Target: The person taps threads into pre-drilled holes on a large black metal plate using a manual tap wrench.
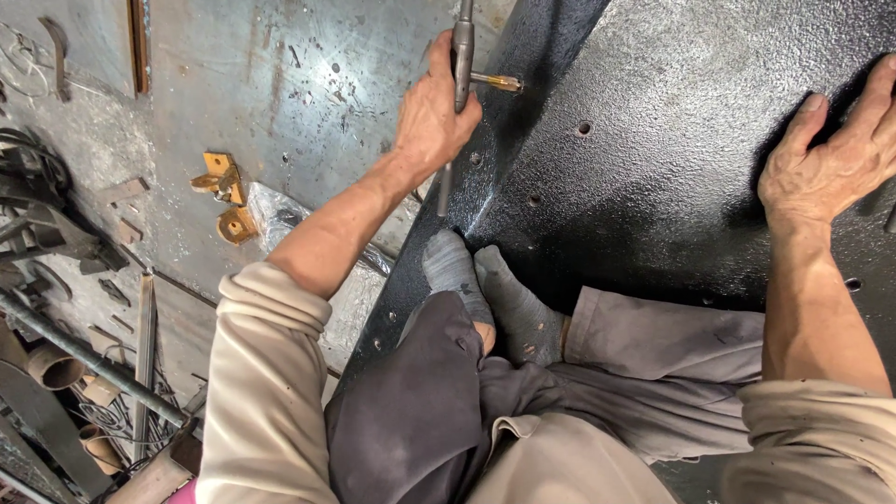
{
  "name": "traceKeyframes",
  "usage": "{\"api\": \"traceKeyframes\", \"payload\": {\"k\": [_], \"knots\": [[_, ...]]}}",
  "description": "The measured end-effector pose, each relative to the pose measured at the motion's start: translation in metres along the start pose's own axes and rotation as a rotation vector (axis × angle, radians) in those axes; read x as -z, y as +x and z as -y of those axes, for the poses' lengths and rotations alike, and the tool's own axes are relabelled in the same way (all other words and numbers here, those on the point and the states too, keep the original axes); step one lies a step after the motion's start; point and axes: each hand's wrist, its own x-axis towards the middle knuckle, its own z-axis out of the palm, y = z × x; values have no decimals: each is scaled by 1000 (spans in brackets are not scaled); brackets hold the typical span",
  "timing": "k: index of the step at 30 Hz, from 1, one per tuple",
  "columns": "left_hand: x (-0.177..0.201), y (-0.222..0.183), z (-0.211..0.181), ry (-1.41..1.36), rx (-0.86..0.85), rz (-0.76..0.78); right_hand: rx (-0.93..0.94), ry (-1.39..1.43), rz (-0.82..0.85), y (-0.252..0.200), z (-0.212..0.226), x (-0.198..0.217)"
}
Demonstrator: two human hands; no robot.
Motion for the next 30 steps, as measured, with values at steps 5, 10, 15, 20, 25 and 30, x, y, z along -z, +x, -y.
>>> {"api": "traceKeyframes", "payload": {"k": [5,10,15,20,25,30], "knots": [[5,8,11,161,-219,7,29,-54,8,-2,-4,-1],[6,9,-3,132,-255,-22,16,-84,8,-3,-7,-4],[-5,12,-32,-203,279,146,19,-71,16,-2,-11,-6],[-26,8,-28,-240,331,-209,37,-98,2,-1,-3,-2],[-20,8,-25,-241,253,-97,27,-103,11,0,-2,-4],[-12,14,-12,-69,153,-25,23,-127,32,0,-5,-3]]}}
